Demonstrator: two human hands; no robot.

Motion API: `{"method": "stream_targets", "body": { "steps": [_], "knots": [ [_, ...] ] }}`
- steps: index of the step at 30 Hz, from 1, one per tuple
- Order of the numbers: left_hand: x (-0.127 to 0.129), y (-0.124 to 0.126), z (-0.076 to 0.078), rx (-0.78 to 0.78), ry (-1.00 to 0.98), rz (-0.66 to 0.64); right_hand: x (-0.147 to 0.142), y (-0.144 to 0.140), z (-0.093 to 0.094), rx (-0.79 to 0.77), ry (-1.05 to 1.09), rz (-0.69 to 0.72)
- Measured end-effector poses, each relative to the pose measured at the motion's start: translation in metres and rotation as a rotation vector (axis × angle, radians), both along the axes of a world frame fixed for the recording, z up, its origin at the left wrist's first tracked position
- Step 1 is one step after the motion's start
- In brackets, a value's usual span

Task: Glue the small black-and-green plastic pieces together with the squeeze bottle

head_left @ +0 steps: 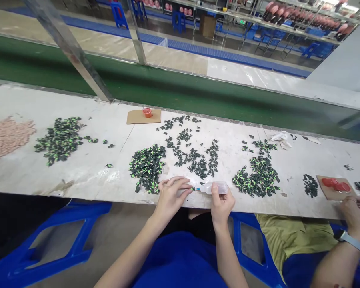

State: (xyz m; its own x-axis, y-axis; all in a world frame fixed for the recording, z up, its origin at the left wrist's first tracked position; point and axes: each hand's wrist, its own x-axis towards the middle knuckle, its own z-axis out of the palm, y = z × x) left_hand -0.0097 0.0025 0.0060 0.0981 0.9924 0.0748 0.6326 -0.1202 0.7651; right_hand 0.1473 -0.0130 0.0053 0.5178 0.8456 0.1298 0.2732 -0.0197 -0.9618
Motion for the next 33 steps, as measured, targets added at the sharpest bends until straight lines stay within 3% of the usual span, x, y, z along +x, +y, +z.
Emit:
{"method": "stream_targets", "body": {
  "steps": [33],
  "knots": [
    [0.0009,0.0001,0.0018,-0.004,0.022,0.002,-0.0027,-0.0009,-0.002,0.008,-0.03,-0.042]
  ]
}}
